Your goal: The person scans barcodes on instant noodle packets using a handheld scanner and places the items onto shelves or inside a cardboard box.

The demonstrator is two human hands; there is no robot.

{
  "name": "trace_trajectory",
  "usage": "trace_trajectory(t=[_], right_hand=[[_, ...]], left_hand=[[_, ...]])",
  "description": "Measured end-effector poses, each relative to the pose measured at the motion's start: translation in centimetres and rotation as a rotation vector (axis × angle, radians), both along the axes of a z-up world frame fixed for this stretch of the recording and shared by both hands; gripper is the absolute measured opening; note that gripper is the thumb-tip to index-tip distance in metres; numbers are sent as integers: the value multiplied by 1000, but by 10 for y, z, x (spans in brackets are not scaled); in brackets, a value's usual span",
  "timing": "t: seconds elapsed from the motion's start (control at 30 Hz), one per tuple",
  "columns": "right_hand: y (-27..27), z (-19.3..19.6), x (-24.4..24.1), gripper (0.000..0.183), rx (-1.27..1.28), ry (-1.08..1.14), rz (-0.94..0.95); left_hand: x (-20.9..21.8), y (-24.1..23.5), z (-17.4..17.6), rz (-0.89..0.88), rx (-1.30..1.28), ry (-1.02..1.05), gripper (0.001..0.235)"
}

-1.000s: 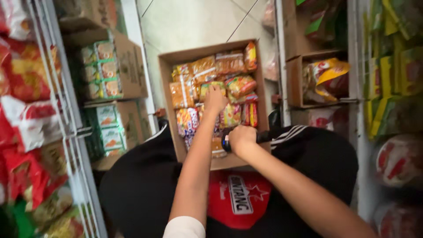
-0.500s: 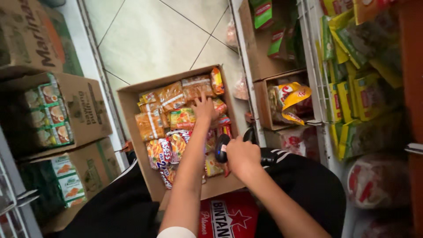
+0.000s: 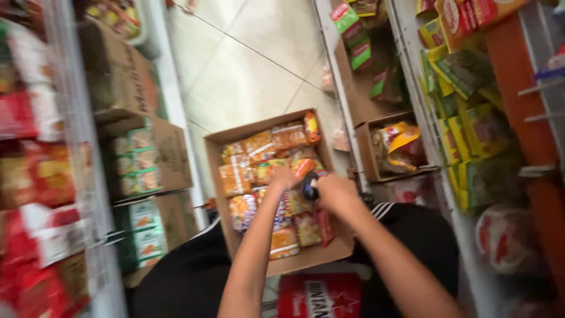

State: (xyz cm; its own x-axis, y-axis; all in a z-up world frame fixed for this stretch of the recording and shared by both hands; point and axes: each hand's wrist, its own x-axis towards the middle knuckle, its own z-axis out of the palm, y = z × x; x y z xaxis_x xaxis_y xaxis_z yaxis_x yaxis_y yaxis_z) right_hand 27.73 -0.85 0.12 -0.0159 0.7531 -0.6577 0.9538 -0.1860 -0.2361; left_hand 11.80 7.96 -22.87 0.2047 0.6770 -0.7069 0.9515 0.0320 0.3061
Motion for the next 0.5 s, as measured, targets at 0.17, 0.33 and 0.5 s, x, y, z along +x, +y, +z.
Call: trace_trajectory(t=[0.17, 0.33, 0.5], right_hand=[[-3, 22, 4, 35, 504, 317, 83], [-45, 98, -23, 32, 657, 685, -169], [-114, 183, -65, 44, 707, 910, -61]], left_hand=[[-85, -22, 122, 286, -249, -632, 89], [-153, -85, 253, 708, -477, -1098, 68], [-189, -160, 320, 708, -680, -1748, 53]])
